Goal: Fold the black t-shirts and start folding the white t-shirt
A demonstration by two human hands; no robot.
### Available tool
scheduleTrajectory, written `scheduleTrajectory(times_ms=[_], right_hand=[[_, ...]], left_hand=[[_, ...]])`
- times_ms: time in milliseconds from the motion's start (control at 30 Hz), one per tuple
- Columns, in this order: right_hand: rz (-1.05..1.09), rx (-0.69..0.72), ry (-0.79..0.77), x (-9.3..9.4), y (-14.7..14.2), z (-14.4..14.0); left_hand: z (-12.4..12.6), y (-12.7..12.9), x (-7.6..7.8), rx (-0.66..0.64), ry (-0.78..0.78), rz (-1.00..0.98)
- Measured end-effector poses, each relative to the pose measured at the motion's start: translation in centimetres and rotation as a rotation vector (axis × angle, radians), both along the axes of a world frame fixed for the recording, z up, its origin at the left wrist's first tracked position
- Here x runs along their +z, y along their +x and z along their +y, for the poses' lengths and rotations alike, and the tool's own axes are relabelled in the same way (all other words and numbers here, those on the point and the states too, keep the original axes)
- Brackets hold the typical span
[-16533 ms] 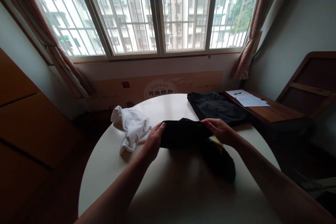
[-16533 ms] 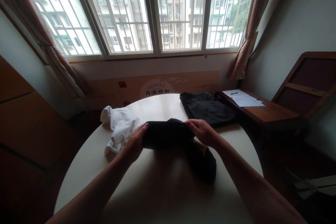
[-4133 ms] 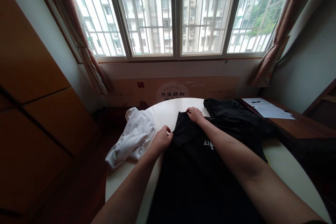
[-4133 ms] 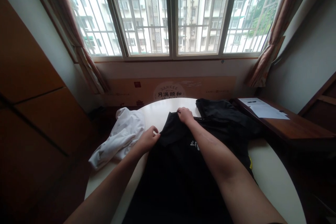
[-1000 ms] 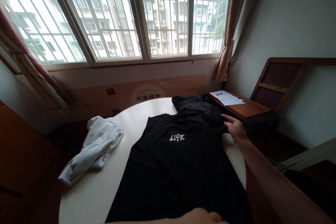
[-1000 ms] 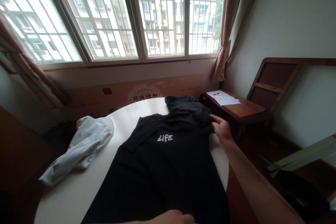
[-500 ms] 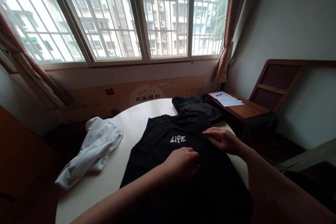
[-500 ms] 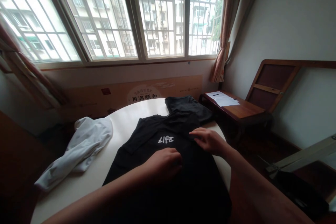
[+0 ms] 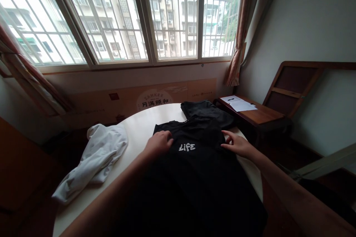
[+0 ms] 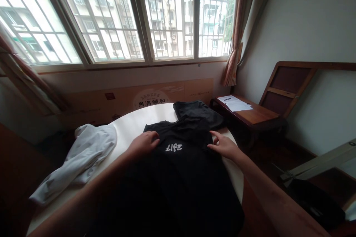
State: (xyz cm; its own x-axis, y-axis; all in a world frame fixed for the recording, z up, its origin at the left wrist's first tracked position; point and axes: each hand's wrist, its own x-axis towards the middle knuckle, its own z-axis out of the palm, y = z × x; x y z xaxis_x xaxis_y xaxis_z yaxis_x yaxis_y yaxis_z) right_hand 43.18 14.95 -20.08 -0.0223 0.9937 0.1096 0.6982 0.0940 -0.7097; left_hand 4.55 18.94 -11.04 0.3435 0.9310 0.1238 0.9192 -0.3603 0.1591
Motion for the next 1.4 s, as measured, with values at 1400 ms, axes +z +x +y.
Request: scheduleTrajectory(times_ms=[1400], right_hand=[[0.020,0.206,0.133,9.8,-8.0,16.6]], left_hand=[[11.4,-13.1,1.4,0.120,-0.046,-1.259]])
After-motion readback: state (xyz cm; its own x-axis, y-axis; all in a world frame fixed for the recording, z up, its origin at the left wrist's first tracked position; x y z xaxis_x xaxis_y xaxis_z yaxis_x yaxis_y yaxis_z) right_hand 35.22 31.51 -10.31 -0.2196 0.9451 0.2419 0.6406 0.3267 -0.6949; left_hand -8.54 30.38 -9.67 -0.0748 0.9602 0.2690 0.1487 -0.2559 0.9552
